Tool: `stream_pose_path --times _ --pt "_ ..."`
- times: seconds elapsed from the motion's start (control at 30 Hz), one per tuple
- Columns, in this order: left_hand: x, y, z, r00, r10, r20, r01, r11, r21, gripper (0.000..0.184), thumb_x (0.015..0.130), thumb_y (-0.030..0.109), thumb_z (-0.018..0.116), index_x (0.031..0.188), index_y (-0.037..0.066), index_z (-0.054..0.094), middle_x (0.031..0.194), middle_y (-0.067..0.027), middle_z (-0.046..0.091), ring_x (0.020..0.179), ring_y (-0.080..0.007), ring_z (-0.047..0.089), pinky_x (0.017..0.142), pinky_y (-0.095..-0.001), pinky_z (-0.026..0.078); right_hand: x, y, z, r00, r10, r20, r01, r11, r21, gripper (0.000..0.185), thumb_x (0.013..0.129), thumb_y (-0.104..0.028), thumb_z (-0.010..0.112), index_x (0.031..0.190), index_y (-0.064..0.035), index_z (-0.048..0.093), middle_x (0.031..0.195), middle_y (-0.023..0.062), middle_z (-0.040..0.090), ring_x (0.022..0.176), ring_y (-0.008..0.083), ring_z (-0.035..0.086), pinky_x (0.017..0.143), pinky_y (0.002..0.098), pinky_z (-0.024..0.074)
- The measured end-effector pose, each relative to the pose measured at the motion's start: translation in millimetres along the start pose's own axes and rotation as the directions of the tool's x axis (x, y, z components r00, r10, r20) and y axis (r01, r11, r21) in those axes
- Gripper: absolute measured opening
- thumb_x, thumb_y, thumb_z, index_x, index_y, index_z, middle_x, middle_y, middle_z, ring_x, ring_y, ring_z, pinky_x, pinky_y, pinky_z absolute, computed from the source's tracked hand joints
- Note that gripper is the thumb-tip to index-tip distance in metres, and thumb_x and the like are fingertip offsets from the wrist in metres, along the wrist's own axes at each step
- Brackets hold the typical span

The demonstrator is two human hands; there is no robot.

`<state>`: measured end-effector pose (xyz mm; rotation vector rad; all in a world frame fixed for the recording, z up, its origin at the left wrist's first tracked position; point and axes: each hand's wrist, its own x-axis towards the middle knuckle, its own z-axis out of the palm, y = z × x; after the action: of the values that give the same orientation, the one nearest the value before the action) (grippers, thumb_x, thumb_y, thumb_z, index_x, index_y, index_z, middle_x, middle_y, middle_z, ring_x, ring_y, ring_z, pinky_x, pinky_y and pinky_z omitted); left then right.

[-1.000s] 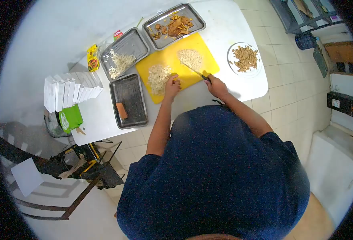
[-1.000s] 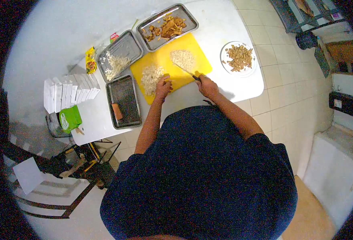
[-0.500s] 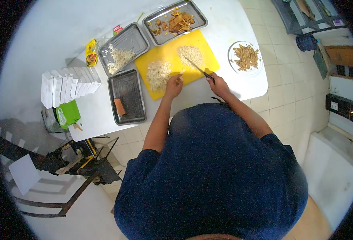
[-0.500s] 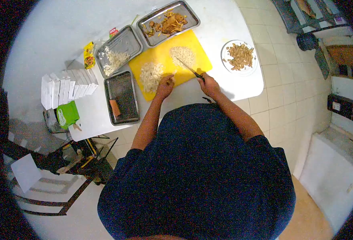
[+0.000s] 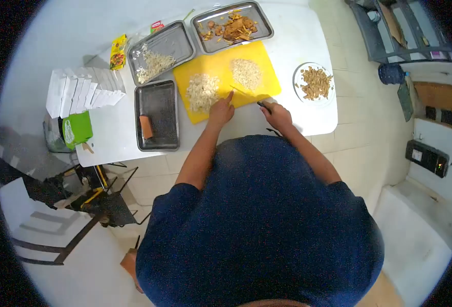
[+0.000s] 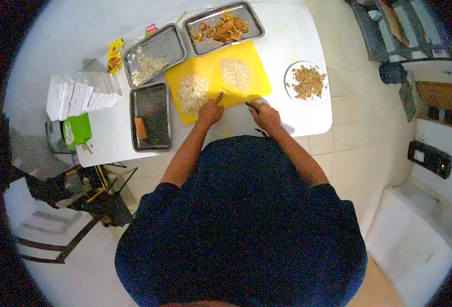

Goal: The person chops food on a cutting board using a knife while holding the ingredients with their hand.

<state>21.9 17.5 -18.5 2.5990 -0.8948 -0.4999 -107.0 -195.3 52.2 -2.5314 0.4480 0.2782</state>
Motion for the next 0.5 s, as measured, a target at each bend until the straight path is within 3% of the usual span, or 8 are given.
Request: stream_pose_path --times 0.13,0.37,0.43,0.5 --pt "4.9 12.8 -8.7 0.984 -0.117 0.136 0.103 0.989 0.107 0.061 0.087 0.027 0.051 0.146 0.018 0.038 0.093 -0.0193 0.066 0.083 -0.0351 0.066 0.076 -0.0484 0.053 2.8 6.2 7.8 0.999 -0.025 -0.024 0.024 0.998 -0.050 0.032 0.092 -0.038 0.056 0.122 -0.0255 0.062 0.086 0.0149 0.065 0.080 0.0345 0.065 0.067 0.0479 0.0525" --pt "10.8 20.9 -10.7 0.943 -0.198 0.266 0.155 0.973 0.172 0.065 0.087 0.026 0.048 0.149 0.015 0.032 0.097 -0.0177 0.069 0.083 -0.0324 0.068 0.075 -0.0475 0.052 9.2 -4.0 8.2 1.000 0.016 0.004 -0.016 0.997 -0.078 0.033 0.092 -0.036 0.058 0.119 -0.0181 0.065 0.087 0.0159 0.065 0.080 0.0348 0.065 0.070 0.0460 0.0513" --pt "10.7 24.9 -12.6 0.937 -0.214 0.275 0.170 0.970 0.174 0.066 0.087 0.026 0.049 0.149 0.015 0.031 0.099 -0.0165 0.069 0.086 -0.0316 0.068 0.076 -0.0470 0.052 15.0 -10.6 7.5 0.999 -0.036 -0.033 0.034 0.998 -0.060 0.033 0.092 -0.036 0.058 0.118 -0.0177 0.066 0.087 0.0164 0.065 0.081 0.0354 0.065 0.070 0.0462 0.0513" --pt "11.7 26.7 -11.4 0.937 -0.221 0.270 0.179 0.969 0.172 0.066 0.087 0.026 0.050 0.149 0.015 0.031 0.100 -0.0157 0.069 0.089 -0.0306 0.068 0.077 -0.0466 0.051 23.6 -19.1 3.7 1.000 0.016 0.025 -0.014 0.997 -0.072 0.033 0.092 -0.037 0.058 0.116 -0.0167 0.066 0.088 0.0172 0.066 0.082 0.0358 0.065 0.071 0.0463 0.0514"
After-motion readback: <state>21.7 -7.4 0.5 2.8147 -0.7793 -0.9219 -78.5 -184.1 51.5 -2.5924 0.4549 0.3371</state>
